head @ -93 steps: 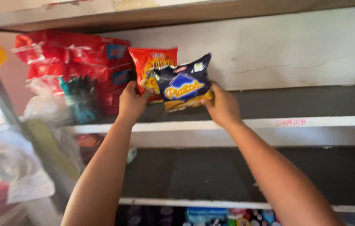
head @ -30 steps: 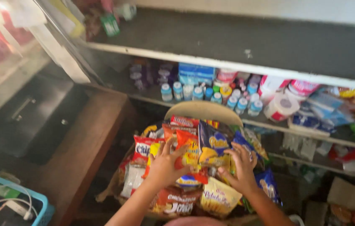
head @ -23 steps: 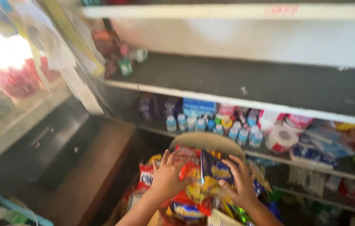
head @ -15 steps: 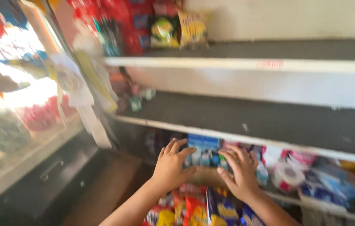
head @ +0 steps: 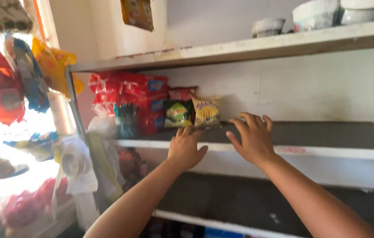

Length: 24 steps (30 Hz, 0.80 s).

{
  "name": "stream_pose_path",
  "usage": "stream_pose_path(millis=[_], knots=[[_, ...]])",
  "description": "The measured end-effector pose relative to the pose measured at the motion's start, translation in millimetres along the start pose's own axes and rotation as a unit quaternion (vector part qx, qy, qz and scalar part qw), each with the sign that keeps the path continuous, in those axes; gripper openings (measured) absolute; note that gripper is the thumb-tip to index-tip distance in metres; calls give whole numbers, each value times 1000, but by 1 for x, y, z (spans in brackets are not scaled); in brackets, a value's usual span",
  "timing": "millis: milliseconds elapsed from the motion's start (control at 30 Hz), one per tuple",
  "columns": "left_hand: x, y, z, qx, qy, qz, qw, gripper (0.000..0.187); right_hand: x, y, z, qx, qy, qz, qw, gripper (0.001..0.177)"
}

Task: Transferring snacks and toiletries from a box to store shelves.

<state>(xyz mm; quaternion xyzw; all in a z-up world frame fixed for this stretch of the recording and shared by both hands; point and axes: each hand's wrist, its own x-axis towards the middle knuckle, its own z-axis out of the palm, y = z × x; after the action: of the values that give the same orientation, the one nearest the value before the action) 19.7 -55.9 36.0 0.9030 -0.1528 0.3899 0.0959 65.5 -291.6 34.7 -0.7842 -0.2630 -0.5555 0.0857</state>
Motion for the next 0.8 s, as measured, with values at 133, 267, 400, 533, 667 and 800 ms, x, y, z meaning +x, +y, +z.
stream_pose_path(millis=[133,267,400,533,667,800], knots=[[60,-26,21,32,-59,-53,996,64,33,26,55,-36,-62,58,996,43],[108,-60,61,7,-142,-110,984,75,52,44,100,-108,-188,122,969,53],[159,-102,133,-33,-167,-127,977,81,62,60,131,-108,-350,181,913,65],[187,-106,148,-40,-175,-154,972,80,68,70,148,-112,-406,170,891,71],[222,-131,177,-76,-178,-181,964,85,78,74,151,-85,-446,192,870,77],[286,-188,236,-95,-181,-115,972,79,76,90,178,-10,-451,201,870,83]])
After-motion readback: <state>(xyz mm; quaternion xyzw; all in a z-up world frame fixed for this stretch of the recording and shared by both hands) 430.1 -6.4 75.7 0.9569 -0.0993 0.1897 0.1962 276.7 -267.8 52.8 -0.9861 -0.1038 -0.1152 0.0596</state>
